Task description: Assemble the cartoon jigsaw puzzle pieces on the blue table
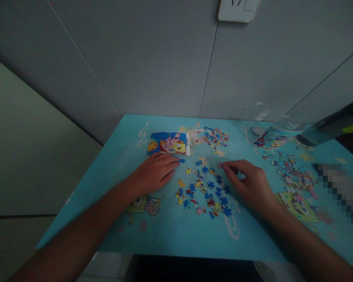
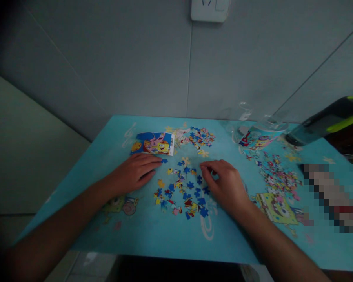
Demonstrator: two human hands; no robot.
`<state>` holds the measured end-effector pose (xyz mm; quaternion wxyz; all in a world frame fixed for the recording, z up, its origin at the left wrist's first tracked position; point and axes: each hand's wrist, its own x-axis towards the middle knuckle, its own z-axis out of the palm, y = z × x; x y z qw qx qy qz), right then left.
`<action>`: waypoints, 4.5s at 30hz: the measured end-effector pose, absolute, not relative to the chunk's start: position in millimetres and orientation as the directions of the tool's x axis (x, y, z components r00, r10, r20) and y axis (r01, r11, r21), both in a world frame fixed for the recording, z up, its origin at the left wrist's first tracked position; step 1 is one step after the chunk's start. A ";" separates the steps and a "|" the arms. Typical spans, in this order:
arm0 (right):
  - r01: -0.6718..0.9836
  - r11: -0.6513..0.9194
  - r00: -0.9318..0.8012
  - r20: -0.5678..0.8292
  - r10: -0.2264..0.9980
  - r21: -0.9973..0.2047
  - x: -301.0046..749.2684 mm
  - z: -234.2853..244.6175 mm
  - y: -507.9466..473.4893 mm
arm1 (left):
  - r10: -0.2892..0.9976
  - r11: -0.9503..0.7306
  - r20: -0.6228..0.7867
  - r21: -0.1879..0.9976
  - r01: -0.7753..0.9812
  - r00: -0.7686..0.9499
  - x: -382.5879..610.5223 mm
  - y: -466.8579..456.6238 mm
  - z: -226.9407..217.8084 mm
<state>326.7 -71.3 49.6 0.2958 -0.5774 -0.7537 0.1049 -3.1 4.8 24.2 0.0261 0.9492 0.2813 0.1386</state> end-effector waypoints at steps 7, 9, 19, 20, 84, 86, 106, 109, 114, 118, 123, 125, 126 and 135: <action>0.808 0.286 -0.134 0.311 0.941 -0.516 326.7 50.1 -71.6 | 0.558 -0.830 0.263 0.164 0.533 0.787 -1.5 3.7 25.5; 0.805 0.288 -0.139 0.307 0.942 -0.519 325.5 50.5 -72.4 | 0.563 -0.827 0.261 0.162 0.539 0.785 -1.7 3.5 25.7; 0.813 0.305 -0.165 0.306 0.938 -0.496 325.4 51.5 -72.2 | 0.553 -0.833 0.306 0.168 0.528 0.775 -5.3 5.8 20.6; 0.813 0.304 -0.162 0.309 0.937 -0.497 325.3 51.8 -72.2 | 0.554 -0.832 0.304 0.168 0.529 0.775 -5.5 6.0 20.6; 0.660 0.561 -0.597 0.106 0.796 -0.500 308.9 49.4 -83.6 | 0.539 -0.843 0.277 0.178 0.508 0.796 -7.4 7.5 21.1; 0.663 0.559 -0.596 0.102 0.797 -0.498 308.8 50.0 -83.4 | 0.541 -0.841 0.268 0.173 0.513 0.797 -7.8 7.2 21.3; 0.537 0.601 -0.691 0.100 0.716 -0.591 306.9 54.0 -83.4 | 0.521 -0.853 0.274 0.141 0.502 0.809 -8.4 7.9 19.9; 0.513 0.609 -0.703 0.111 0.702 -0.605 307.0 53.1 -83.3 | 0.520 -0.854 0.279 0.141 0.501 0.808 -8.5 7.9 19.7; 0.584 0.599 -0.659 0.111 0.744 -0.548 309.8 49.8 -82.5 | 0.518 -0.855 0.280 0.138 0.500 0.808 -8.0 7.2 20.4; 0.665 0.566 -0.586 0.130 0.800 -0.487 313.6 45.7 -80.1 | 0.512 -0.858 0.282 0.127 0.498 0.811 -8.5 7.6 19.5; 0.813 0.365 -0.335 0.148 0.930 -0.453 319.2 45.2 -79.3 | 0.510 -0.859 0.278 0.121 0.497 0.814 -9.4 7.9 19.8; 0.851 0.295 -0.257 0.146 0.955 -0.433 321.1 46.7 -79.0 | 0.505 -0.862 0.285 0.116 0.494 0.815 -9.6 7.8 20.2; 0.861 0.276 -0.234 0.149 0.961 -0.428 321.6 47.5 -78.8 | 0.502 -0.863 0.287 0.114 0.492 0.816 -9.7 7.7 20.3; 0.875 0.253 -0.228 0.110 0.967 -0.412 318.3 52.1 -79.8 | 0.506 -0.860 0.302 0.111 0.498 0.808 -8.9 5.3 21.2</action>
